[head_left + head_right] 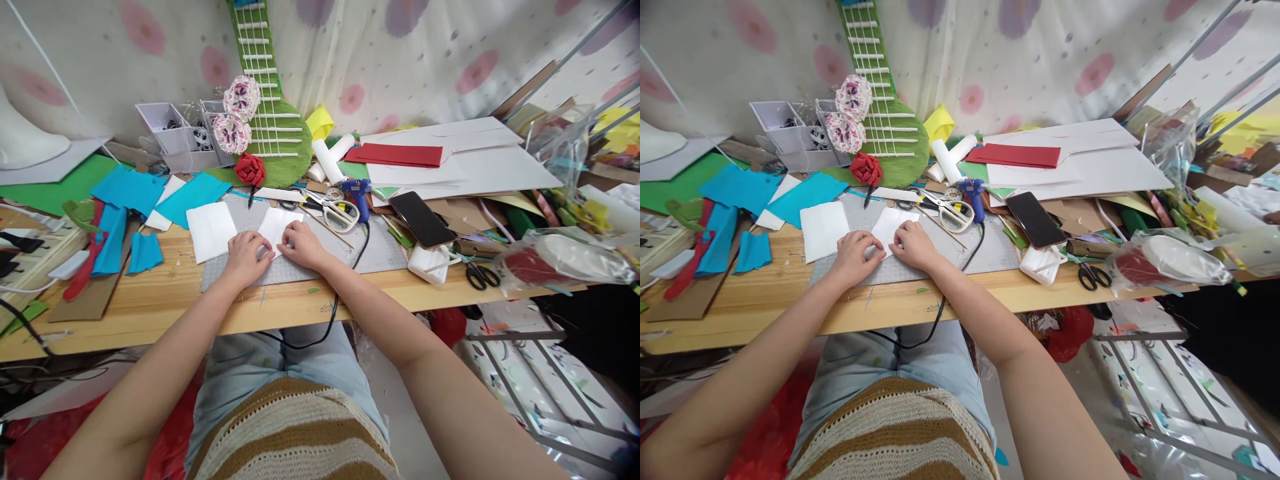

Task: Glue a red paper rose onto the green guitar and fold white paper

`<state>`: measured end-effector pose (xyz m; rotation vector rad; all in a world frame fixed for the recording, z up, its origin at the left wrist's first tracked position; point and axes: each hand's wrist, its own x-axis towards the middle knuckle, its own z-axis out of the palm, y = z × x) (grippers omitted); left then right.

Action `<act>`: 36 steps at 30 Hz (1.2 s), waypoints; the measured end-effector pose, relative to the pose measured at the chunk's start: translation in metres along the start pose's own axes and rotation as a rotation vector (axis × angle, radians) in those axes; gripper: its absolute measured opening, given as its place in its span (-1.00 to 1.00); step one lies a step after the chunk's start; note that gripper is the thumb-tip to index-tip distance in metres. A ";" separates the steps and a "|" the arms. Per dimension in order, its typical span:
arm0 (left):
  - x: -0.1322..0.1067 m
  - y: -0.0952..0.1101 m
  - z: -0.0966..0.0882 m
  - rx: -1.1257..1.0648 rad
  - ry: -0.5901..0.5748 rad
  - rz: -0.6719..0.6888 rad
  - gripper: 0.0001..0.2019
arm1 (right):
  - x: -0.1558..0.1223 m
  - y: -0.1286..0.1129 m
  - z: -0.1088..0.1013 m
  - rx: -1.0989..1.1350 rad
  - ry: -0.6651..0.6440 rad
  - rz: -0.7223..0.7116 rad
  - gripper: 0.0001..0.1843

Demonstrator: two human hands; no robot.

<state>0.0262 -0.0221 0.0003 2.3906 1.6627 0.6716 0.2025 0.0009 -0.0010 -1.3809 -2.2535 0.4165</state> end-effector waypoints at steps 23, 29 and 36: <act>0.000 0.004 -0.003 0.004 -0.018 -0.014 -0.86 | -0.001 -0.002 -0.001 -0.006 -0.014 -0.009 -0.88; 0.002 0.001 -0.001 -0.035 -0.022 -0.045 -0.78 | 0.000 -0.002 -0.001 -0.005 -0.004 -0.019 -0.88; 0.003 0.002 -0.001 -0.037 -0.007 -0.077 -0.82 | 0.000 -0.001 0.001 -0.015 0.004 -0.028 -0.88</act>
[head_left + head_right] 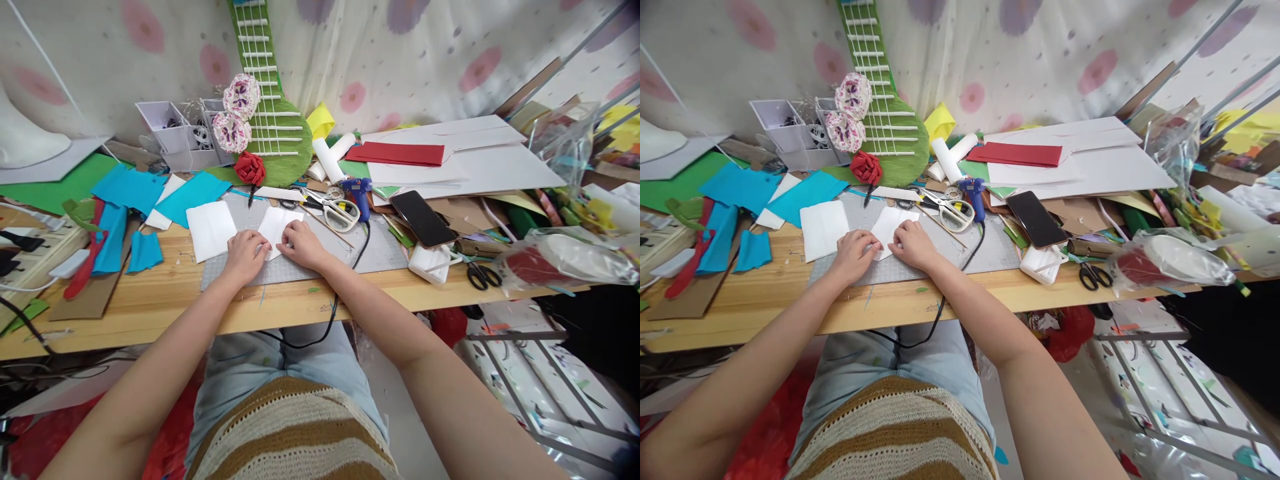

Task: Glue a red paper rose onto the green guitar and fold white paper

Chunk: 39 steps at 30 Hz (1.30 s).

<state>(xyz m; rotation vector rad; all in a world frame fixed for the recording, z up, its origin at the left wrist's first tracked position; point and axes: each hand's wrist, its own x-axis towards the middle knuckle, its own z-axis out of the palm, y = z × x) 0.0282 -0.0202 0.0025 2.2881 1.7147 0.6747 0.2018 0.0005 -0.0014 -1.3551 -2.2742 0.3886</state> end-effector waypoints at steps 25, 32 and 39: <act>-0.002 -0.002 -0.002 0.043 0.004 0.102 -0.85 | 0.000 0.001 0.003 -0.037 0.019 -0.024 -0.90; 0.001 -0.004 -0.003 0.069 -0.020 0.131 -0.84 | -0.007 -0.001 0.001 -0.068 0.081 -0.104 -0.56; 0.004 -0.007 -0.004 0.087 -0.047 0.167 -0.83 | -0.015 0.005 -0.009 -0.108 0.073 -0.038 -0.44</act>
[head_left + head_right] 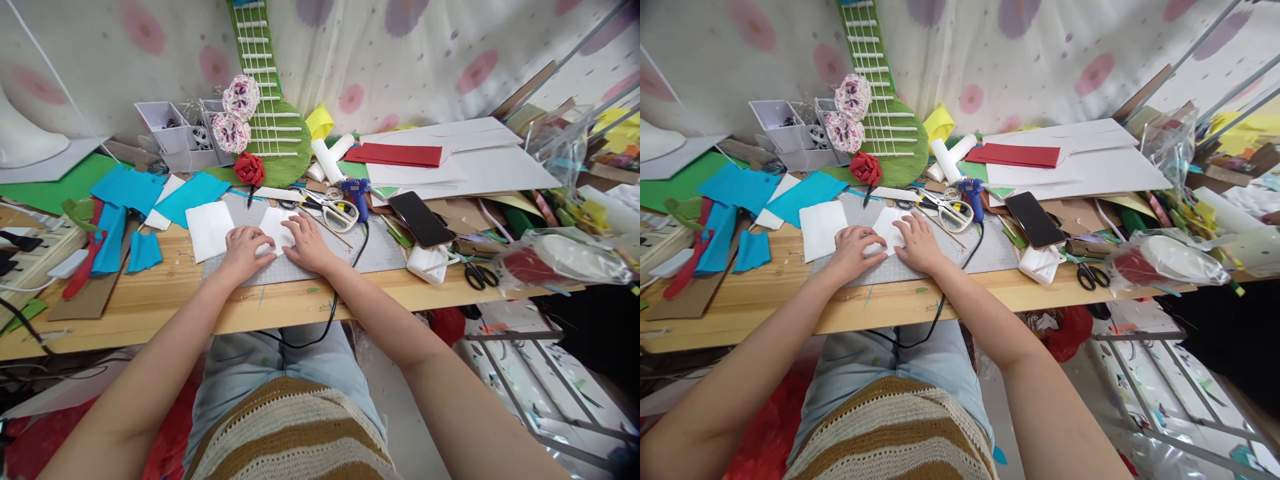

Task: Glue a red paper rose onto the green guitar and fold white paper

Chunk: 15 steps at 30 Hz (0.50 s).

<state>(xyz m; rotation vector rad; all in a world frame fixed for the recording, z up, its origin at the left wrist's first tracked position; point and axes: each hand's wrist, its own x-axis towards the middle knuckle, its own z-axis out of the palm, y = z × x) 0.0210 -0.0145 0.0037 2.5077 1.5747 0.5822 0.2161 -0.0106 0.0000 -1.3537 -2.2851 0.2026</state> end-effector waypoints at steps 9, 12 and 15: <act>0.003 -0.003 -0.001 -0.008 -0.043 0.003 -0.81 | 0.000 0.012 0.001 0.023 0.077 0.031 -0.46; 0.004 -0.005 -0.001 -0.008 -0.041 0.019 -0.80 | 0.003 0.004 0.006 0.039 0.089 0.005 -0.43; 0.006 -0.005 0.000 -0.011 -0.044 0.016 -0.79 | 0.003 0.000 0.009 0.022 0.050 0.005 -0.37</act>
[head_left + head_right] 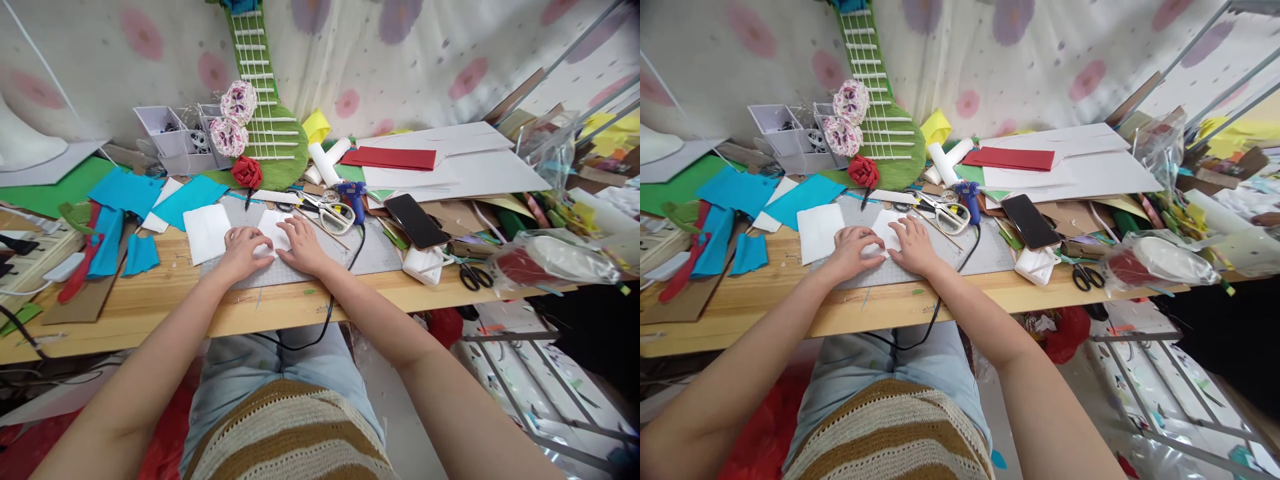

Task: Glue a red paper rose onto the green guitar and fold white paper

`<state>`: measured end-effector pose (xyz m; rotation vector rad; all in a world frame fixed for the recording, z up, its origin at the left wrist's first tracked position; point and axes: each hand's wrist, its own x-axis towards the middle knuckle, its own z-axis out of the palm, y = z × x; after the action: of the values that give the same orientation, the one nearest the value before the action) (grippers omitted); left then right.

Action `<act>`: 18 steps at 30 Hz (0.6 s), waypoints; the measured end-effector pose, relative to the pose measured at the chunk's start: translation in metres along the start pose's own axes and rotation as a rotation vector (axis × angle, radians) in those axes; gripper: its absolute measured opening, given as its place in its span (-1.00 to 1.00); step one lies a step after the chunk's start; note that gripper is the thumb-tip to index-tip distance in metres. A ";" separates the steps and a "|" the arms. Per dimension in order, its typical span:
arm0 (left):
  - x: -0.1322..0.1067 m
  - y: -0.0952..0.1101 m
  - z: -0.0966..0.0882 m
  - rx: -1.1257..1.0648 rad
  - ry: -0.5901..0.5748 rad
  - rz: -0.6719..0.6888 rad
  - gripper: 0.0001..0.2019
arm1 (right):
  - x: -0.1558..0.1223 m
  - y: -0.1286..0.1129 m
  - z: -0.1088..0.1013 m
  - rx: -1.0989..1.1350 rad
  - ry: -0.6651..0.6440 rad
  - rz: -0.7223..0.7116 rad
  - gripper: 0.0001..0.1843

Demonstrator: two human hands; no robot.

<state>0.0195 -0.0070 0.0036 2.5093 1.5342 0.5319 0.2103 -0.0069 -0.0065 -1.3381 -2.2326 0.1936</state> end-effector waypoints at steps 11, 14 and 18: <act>0.012 0.010 -0.001 0.000 -0.028 -0.082 -0.77 | 0.001 0.002 0.003 0.040 -0.005 0.062 -0.23; 0.015 0.008 -0.003 0.014 -0.070 -0.094 -0.74 | 0.001 0.003 -0.002 0.043 -0.016 0.110 -0.17; 0.017 0.003 -0.008 0.075 -0.113 -0.136 -0.62 | 0.001 0.009 -0.007 0.048 -0.010 0.188 -0.11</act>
<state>0.0261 0.0059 0.0156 2.4185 1.6952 0.3136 0.2200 -0.0023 -0.0036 -1.5231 -2.0955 0.3197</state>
